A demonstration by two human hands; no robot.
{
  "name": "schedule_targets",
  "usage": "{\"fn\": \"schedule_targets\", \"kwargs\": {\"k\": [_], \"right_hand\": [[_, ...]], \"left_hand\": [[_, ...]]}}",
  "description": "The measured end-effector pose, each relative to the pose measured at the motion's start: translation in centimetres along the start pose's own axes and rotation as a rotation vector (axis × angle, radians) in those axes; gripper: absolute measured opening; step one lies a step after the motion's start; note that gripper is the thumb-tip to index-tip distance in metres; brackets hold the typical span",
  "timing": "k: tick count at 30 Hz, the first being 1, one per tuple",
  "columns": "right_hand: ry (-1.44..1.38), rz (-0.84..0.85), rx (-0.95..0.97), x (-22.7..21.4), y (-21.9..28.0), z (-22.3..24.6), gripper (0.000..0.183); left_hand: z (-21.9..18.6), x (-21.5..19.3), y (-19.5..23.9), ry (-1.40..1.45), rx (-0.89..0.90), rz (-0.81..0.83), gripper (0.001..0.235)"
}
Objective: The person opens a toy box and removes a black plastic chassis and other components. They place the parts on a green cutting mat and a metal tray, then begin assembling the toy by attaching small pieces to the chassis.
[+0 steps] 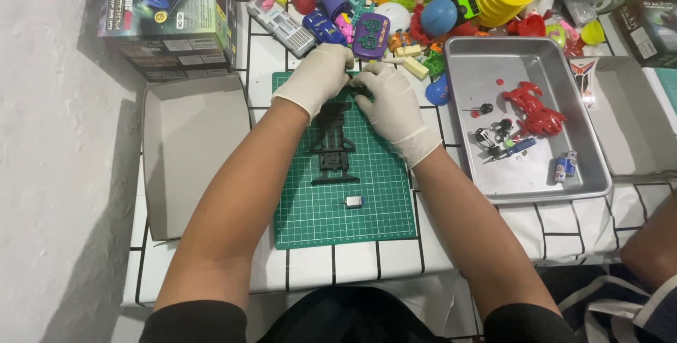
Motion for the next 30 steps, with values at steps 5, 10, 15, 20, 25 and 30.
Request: {"fn": "schedule_targets", "kwargs": {"k": [5,10,15,20,25,30], "right_hand": [[-0.141,0.079,0.113,-0.6,0.4,-0.8,0.039],[-0.251,0.072,0.089,2.4,0.2,-2.3,0.040],[-0.319,0.068,0.148,3.1,-0.3,-2.4,0.035],[-0.355,-0.006,0.110,4.1,-0.3,-3.2,0.033],[-0.361,-0.064,0.062,4.2,-0.2,-2.9,0.030],[-0.227,0.016,0.160,-1.7,1.3,-1.7,0.033]], "left_hand": [[-2.0,-0.5,1.6,-0.002,-0.026,0.016,0.035],[-2.8,0.2,1.6,-0.047,-0.077,0.091,0.037],[-2.0,1.4,0.7,-0.049,-0.075,0.095,0.034],[-1.5,1.7,0.5,-0.039,-0.043,0.070,0.033],[1.3,3.8,-1.9,-0.057,0.014,0.045,0.033],[-2.3,0.9,1.0,-0.090,0.042,0.015,0.030]]}}
Point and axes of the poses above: each hand's wrist, its own y-axis away from the middle knuckle, its own x-axis out of the palm, z = x × y, the point moved 5 cm from there along -y, towards the middle knuckle, and after that the axes turned 8 degrees about y, right-handed, at the moved point
